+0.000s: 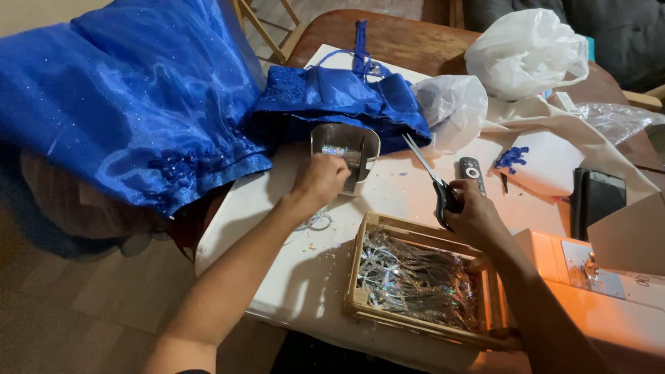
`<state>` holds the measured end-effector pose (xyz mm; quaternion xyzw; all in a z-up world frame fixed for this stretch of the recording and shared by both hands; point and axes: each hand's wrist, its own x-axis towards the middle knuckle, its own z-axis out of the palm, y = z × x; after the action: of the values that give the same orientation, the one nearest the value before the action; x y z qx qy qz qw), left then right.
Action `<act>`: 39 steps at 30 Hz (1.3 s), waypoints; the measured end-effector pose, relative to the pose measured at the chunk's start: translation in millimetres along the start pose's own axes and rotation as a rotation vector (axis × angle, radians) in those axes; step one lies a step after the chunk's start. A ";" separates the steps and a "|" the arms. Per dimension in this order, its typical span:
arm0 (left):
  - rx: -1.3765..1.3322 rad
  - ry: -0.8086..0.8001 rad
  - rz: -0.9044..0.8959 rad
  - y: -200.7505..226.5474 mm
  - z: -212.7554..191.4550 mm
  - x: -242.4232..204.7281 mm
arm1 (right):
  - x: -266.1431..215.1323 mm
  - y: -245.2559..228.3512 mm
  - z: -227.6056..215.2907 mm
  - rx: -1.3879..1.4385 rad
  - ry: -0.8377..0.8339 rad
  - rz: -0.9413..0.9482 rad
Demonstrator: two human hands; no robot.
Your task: Cutting decorative silver trims into small pieces using scissors and placing them in a wooden box
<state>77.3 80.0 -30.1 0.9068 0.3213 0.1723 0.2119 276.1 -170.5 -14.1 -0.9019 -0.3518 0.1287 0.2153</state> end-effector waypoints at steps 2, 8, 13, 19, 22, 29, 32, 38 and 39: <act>-0.078 0.105 0.096 17.4 -40.6 17.1 | -2.5 -0.3 0.9 0.017 0.016 0.003; -0.303 0.574 0.503 79.0 -150.2 83.4 | 1.5 6.3 1.9 0.067 0.028 -0.024; -0.416 0.652 0.622 102.9 -195.4 70.1 | -3.3 -1.8 -0.9 0.069 0.024 0.014; -0.612 0.516 0.569 112.6 -221.2 35.9 | -0.4 -0.9 -0.4 0.049 0.001 0.026; -0.705 0.454 0.550 115.1 -232.4 18.3 | 3.4 2.3 0.6 0.045 0.014 0.028; -0.919 0.271 0.474 108.2 -230.1 -28.6 | 0.8 4.8 2.2 0.035 0.036 -0.008; -0.837 0.175 0.368 78.6 -184.7 -48.6 | -0.9 3.7 0.7 0.048 0.038 -0.019; 0.223 0.045 0.013 -0.1 -33.9 -66.0 | -3.9 -3.7 -3.6 0.032 -0.026 0.024; 0.418 0.005 0.005 -7.6 -5.1 -68.1 | -4.1 -4.9 -4.8 0.033 -0.036 0.031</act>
<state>21.2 42.1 -41.5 0.9313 0.3483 0.1048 0.0178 272.1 -171.6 -7.3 -0.9010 -0.3394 0.1539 0.2219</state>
